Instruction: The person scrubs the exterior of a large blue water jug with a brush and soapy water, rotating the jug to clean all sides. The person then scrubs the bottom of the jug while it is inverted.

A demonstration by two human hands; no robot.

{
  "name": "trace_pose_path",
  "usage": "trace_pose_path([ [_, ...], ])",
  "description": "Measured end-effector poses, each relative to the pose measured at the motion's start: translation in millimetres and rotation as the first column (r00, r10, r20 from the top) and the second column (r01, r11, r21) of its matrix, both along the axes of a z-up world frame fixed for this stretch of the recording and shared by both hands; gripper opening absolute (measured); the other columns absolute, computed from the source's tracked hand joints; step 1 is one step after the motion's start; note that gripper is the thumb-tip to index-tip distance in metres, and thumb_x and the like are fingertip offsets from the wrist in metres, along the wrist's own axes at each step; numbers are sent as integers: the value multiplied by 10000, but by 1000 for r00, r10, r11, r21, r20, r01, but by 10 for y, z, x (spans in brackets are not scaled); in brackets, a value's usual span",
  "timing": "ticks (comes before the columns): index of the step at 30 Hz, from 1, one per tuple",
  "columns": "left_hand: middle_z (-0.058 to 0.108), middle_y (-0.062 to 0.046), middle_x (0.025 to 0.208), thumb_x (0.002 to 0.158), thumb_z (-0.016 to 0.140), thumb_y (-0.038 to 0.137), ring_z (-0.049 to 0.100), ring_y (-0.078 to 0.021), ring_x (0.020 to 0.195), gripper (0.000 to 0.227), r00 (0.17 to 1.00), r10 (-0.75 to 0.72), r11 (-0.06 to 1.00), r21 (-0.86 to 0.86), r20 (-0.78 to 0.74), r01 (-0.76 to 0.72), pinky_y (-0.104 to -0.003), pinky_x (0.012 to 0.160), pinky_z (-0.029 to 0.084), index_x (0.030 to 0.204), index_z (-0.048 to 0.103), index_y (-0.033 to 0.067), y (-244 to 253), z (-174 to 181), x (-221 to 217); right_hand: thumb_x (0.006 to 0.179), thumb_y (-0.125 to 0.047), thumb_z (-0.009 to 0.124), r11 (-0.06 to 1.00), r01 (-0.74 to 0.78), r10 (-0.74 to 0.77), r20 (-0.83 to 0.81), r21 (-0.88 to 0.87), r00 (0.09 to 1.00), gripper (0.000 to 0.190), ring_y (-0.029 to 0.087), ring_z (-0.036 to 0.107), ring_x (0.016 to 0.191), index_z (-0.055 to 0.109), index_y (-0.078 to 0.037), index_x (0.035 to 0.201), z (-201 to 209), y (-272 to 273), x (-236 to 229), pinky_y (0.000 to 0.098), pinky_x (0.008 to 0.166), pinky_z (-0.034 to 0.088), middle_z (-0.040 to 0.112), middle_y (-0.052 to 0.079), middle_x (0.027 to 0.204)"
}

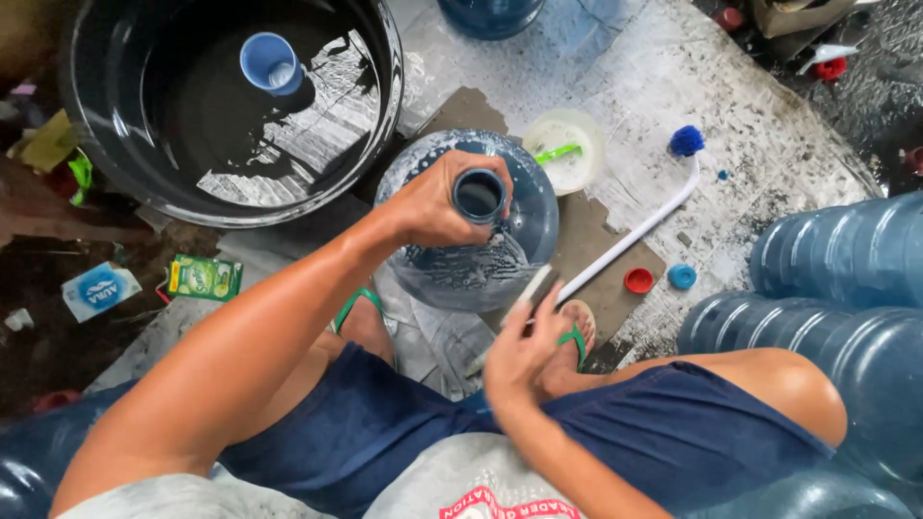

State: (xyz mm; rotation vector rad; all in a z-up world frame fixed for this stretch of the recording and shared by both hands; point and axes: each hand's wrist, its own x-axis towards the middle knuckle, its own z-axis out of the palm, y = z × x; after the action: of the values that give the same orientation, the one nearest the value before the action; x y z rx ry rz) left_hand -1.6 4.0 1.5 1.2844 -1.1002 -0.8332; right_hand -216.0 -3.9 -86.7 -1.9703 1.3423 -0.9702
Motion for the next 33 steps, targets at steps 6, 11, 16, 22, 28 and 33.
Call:
trace_pose_path([
  [6, 664, -62, 690, 534, 613, 38, 632, -181, 711, 255, 999, -39, 999, -15, -28, 38, -324, 710, 483, 780, 626, 103, -8, 4, 10, 905, -220, 540, 945, 52, -87, 94, 323, 992, 407, 420, 561, 1047, 561, -28, 1264, -808, -770, 31, 396, 939, 408, 610, 282, 1100],
  [11, 658, -50, 694, 533, 602, 32, 620, -159, 729, 277, 997, -44, 999, -19, -59, 43, -318, 722, 485, 795, 638, 114, 7, -39, 17, 834, -158, 618, 934, -266, 260, -59, -239, 964, 458, 361, 505, 769, 574, -79, 1283, 39, -392, 128, 407, 752, 402, 470, 155, 816],
  [16, 668, -98, 706, 546, 587, 5, 641, -233, 711, 268, 997, -68, 998, -20, -39, 68, -358, 738, 479, 797, 638, 86, -30, -16, 84, 849, -240, 562, 788, -430, 381, -199, -441, 903, 415, 281, 499, 707, 624, -101, 1235, -103, -417, -65, 395, 733, 410, 479, 97, 827],
  [22, 671, -69, 723, 519, 594, -4, 628, -208, 719, 302, 991, -131, 991, 17, -34, 131, -346, 767, 474, 793, 654, 107, 13, 32, 121, 843, -51, 612, 930, -270, 270, -33, -252, 962, 499, 441, 452, 768, 509, -27, 1331, -197, -524, 115, 449, 809, 388, 394, 185, 818],
  [28, 689, -76, 789, 514, 606, -20, 637, -219, 797, 300, 977, -212, 973, 94, -17, 213, -356, 824, 457, 785, 651, 101, 67, 138, 201, 861, -87, 593, 987, -157, 155, -60, -36, 986, 528, 427, 481, 845, 469, -31, 1372, -836, -393, -116, 451, 1012, 310, 452, 200, 806],
  [33, 671, -82, 794, 496, 580, -30, 612, -236, 797, 328, 987, -160, 979, 128, -3, 159, -371, 803, 451, 790, 642, 99, 91, 53, 153, 845, -112, 603, 958, -252, 254, 2, -139, 967, 469, 425, 548, 802, 546, -82, 1309, -178, -629, 344, 430, 793, 427, 491, 177, 811],
])
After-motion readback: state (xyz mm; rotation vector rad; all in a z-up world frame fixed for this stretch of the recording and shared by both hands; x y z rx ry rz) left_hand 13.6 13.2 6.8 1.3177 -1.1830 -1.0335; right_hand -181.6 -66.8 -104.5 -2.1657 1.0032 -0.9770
